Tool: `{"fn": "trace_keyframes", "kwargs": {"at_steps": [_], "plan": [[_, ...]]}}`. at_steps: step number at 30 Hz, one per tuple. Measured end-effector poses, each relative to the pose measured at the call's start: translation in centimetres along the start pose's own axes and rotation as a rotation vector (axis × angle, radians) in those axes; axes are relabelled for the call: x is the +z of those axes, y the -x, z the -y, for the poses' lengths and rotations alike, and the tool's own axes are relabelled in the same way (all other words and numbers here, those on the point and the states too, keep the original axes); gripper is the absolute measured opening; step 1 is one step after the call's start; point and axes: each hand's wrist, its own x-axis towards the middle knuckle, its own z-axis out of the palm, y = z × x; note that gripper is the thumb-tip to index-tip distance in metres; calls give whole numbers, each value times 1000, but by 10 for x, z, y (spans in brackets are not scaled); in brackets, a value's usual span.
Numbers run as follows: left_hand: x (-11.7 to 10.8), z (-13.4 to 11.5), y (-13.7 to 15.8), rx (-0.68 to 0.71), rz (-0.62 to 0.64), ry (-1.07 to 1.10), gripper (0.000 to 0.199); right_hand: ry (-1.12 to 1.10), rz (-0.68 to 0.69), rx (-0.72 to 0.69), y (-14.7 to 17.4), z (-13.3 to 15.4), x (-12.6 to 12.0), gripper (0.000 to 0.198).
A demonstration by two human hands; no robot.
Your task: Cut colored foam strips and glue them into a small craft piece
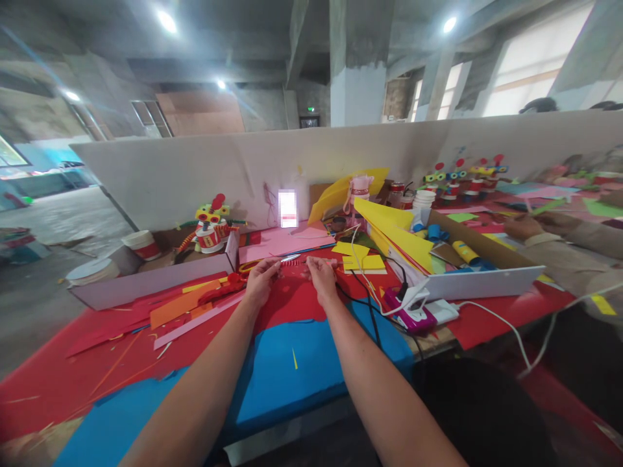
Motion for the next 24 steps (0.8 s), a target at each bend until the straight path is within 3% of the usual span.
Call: {"fn": "trace_keyframes", "kwargs": {"at_steps": [4, 7, 12, 17, 24], "plan": [[3, 1, 3, 14, 65, -63, 33, -79, 124, 124, 9, -1, 7, 43], [6, 1, 5, 26, 102, -149, 32, -62, 204, 126, 12, 0, 9, 43], [8, -1, 6, -35, 81, -51, 42, -33, 168, 29, 11, 1, 7, 37], [6, 0, 5, -150, 68, 54, 39, -1, 188, -12, 12, 2, 9, 29], [8, 2, 5, -66, 104, -35, 35, 10, 260, 62, 20, 7, 13, 34]]}}
